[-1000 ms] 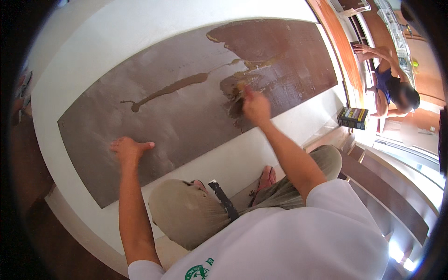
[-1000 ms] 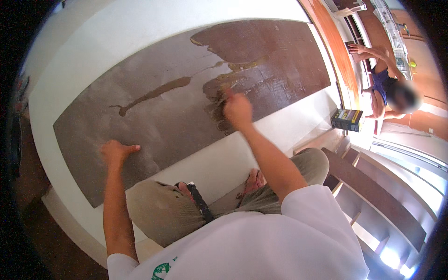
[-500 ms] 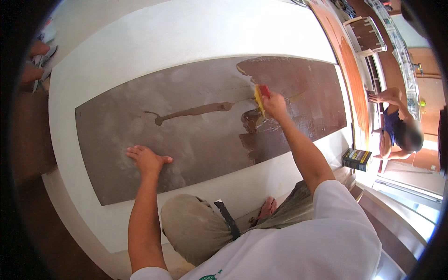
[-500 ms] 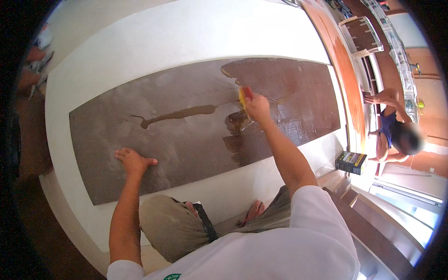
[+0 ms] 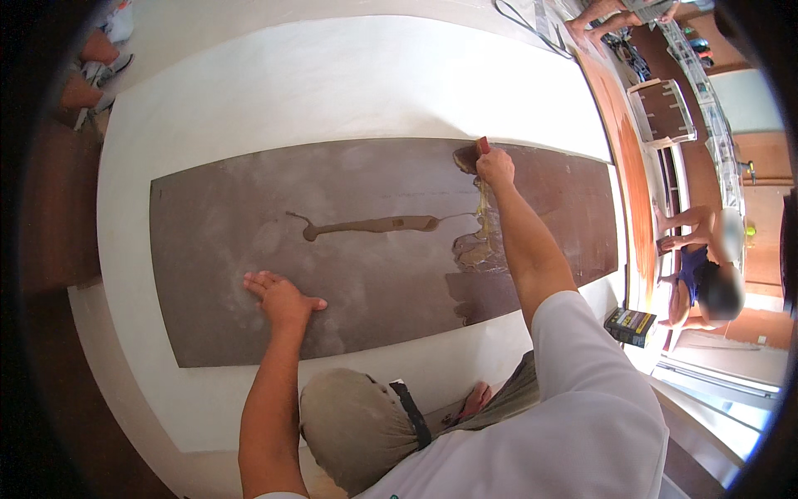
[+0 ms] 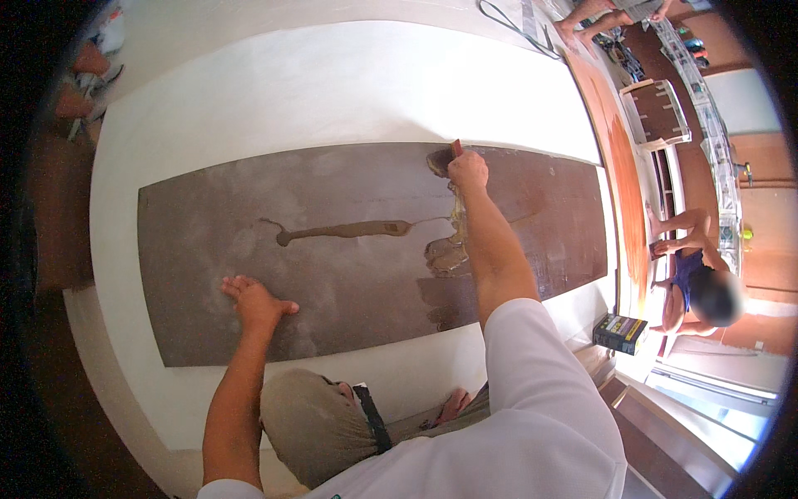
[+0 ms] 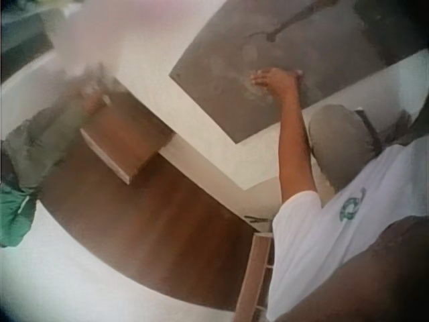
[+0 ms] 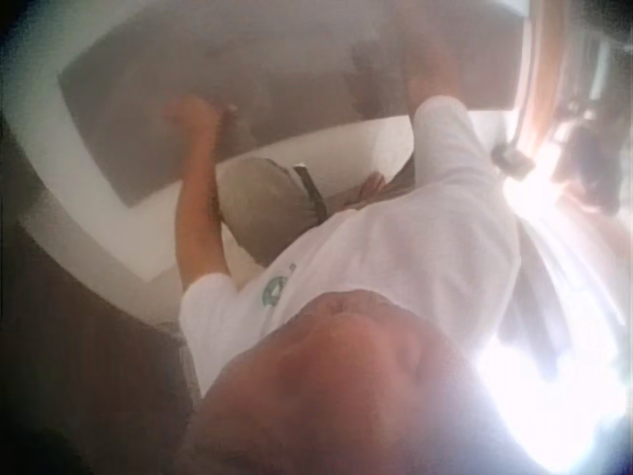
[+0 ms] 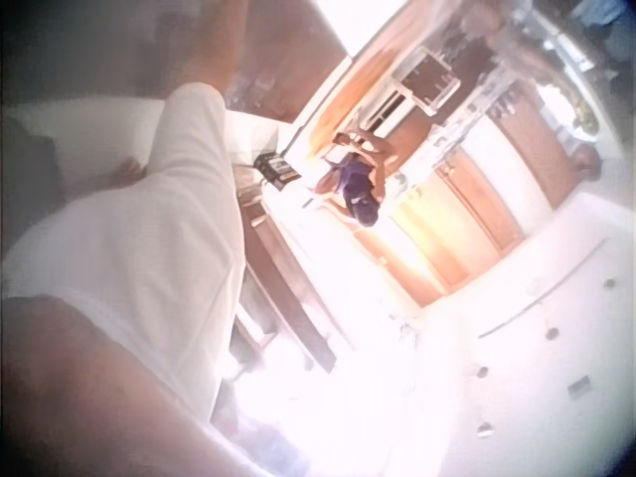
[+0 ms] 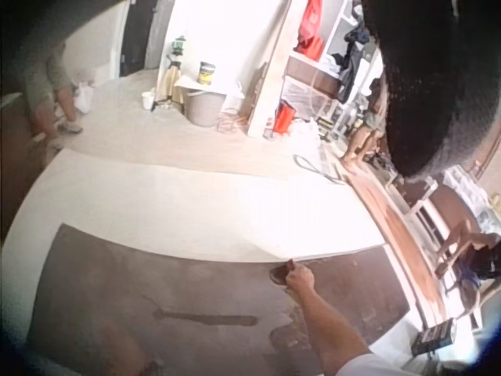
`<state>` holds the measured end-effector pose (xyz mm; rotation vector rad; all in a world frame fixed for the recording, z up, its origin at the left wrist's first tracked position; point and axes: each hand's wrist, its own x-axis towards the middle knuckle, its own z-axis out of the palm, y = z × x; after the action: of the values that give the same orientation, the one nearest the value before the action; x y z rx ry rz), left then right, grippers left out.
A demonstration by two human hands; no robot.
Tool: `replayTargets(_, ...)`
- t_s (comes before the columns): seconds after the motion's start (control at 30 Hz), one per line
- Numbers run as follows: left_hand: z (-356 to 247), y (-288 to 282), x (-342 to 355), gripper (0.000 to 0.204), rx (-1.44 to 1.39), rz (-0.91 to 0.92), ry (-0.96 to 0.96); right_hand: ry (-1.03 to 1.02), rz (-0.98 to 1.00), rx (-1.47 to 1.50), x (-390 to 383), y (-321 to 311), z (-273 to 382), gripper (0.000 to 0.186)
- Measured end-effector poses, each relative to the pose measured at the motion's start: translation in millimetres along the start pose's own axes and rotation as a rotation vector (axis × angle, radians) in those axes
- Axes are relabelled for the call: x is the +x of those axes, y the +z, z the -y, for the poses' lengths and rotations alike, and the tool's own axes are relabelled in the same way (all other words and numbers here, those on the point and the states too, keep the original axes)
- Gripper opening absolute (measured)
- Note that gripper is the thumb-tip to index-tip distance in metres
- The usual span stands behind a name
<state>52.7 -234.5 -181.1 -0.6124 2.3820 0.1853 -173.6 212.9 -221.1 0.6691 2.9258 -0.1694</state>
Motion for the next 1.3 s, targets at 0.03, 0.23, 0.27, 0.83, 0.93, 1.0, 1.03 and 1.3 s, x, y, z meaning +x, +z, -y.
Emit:
replayTargets(0.03, 1.0, 0.0, -0.5, 0.140, -0.010, 0.002, -0.007, -0.038, -0.007, -0.008, -3.4, -0.9, 5.4, 0.032)
replayTargets(0.23, 2.1, 7.1, 1.9, 0.139, -0.037, -0.011, 0.011, -0.173, 0.037, -0.099, -35.2, 7.1, 54.3, 0.035)
replayTargets(0.27, 4.2, 9.1, 1.9, 0.139, -0.037, -0.017, 0.008, -0.251, 0.035, -0.124, -50.5, 11.4, 74.2, 0.039)
replayTargets(0.83, -4.0, 6.8, -3.8, 0.142, -0.054, -0.059, -0.010, -0.070, 0.019, 0.326, -64.9, 1.2, 62.5, 0.034)
replayTargets(0.93, -9.8, 11.7, 0.4, 0.142, -0.060, -0.047, 0.007, 0.023, -0.091, 0.201, -21.4, -10.6, -25.3, 0.032)
replayTargets(1.0, -1.4, 12.8, 1.7, 0.143, -0.062, -0.047, 0.004, 0.032, -0.087, 0.147, -7.4, -7.2, -40.4, 0.034)
replayTargets(1.03, -1.1, 13.4, 2.6, 0.143, -0.059, -0.052, 0.007, 0.039, -0.090, 0.118, 0.9, -5.7, -48.2, 0.035)
replayTargets(1.3, -1.5, 22.1, 6.1, 0.143, -0.064, -0.116, 0.044, -0.132, -0.089, 0.039, 0.8, 3.1, -14.7, 0.037)
